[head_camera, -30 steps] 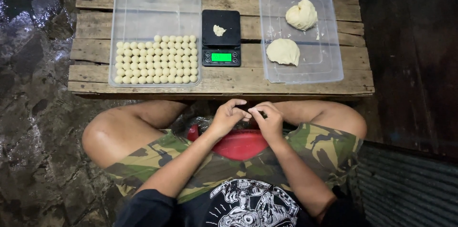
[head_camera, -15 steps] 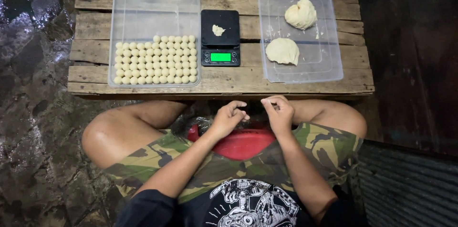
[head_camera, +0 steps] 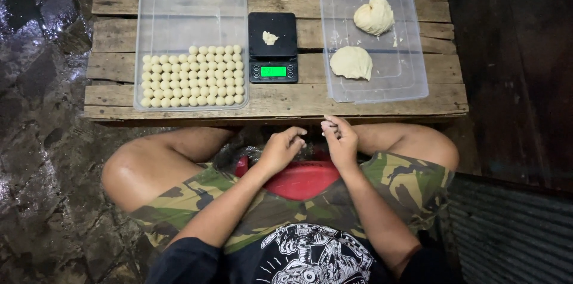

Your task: A person is portioning dough using a digital scale and rolling the pieces into small uniform balls.

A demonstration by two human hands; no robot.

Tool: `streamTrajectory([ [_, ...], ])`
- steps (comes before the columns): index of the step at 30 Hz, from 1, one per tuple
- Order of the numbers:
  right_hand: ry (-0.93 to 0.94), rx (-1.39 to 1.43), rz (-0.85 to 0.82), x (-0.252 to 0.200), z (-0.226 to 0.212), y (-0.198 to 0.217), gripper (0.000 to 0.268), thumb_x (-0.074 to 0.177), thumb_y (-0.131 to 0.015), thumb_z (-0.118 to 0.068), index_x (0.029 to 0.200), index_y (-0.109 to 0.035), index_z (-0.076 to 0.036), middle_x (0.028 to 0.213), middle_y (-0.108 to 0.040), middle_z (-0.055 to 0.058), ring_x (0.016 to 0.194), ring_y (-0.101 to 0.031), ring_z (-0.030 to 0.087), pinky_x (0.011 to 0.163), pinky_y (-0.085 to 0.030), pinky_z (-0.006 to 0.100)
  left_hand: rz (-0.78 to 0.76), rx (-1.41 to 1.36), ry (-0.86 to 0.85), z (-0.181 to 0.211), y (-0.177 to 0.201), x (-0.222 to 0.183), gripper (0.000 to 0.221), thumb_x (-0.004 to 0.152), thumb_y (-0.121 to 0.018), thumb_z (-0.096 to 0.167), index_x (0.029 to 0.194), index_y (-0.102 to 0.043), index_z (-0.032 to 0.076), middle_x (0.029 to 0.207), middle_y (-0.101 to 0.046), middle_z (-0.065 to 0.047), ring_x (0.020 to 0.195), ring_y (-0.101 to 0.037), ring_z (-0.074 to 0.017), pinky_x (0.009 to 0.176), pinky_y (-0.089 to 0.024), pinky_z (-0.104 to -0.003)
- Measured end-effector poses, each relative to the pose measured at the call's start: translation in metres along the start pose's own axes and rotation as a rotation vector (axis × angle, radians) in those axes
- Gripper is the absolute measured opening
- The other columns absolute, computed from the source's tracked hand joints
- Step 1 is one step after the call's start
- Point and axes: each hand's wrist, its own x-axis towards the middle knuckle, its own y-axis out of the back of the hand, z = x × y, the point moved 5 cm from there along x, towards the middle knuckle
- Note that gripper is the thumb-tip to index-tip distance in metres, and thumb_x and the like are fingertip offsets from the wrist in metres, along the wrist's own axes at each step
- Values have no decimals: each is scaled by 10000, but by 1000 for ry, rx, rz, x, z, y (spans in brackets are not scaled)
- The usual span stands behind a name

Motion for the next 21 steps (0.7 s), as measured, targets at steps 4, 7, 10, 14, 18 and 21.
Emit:
streamTrajectory([
  [4,-17,-1,-2,0,7,-2,230,936,-734,-31,1166,-747,-34,967,-714,122,751,-751,205,600,-582,268,-62,59,-6,13,-3,-5,233,950,-630,86,1153,-738,53,837,-787,-124,865,-760,-314,798,-588,-437],
  [7,-31,0,-6,-1,8,-3,227,929,-733,-23,1153,-759,-48,924,-699,112,726,-749,199,580,-583,270,-96,175,-24,21,-1,-7,198,943,-655,186,1097,-752,107,910,-789,-150,938,-742,-405,828,-581,-491],
  [10,-13,-12,-16,3,7,-3,226,927,-736,-26,1151,-762,-47,908,-696,113,720,-751,201,585,-586,271,-64,339,-84,45,28,2,184,926,-665,238,1059,-759,152,931,-787,-150,955,-738,-404,828,-582,-521],
  [14,-29,-3,-5,1,21,-4,233,911,-742,-19,1139,-770,-60,896,-716,111,719,-751,195,584,-585,263,348,357,-253,50,94,36,97,929,-607,104,987,-674,66,846,-677,-224,889,-685,-462,781,-544,-553],
  [18,-57,25,-1,3,13,-5,221,920,-722,-21,1137,-762,-35,902,-727,140,718,-742,190,587,-580,276,714,523,-457,45,157,91,274,902,-607,16,1165,-645,82,939,-608,-166,933,-637,-414,828,-528,-505],
  [21,-60,10,-14,3,16,-6,222,920,-733,-41,1139,-768,-57,903,-738,127,707,-744,178,577,-581,267,640,730,-274,18,164,149,335,915,-671,148,1243,-643,82,1036,-604,-149,959,-636,-410,785,-553,-542],
])
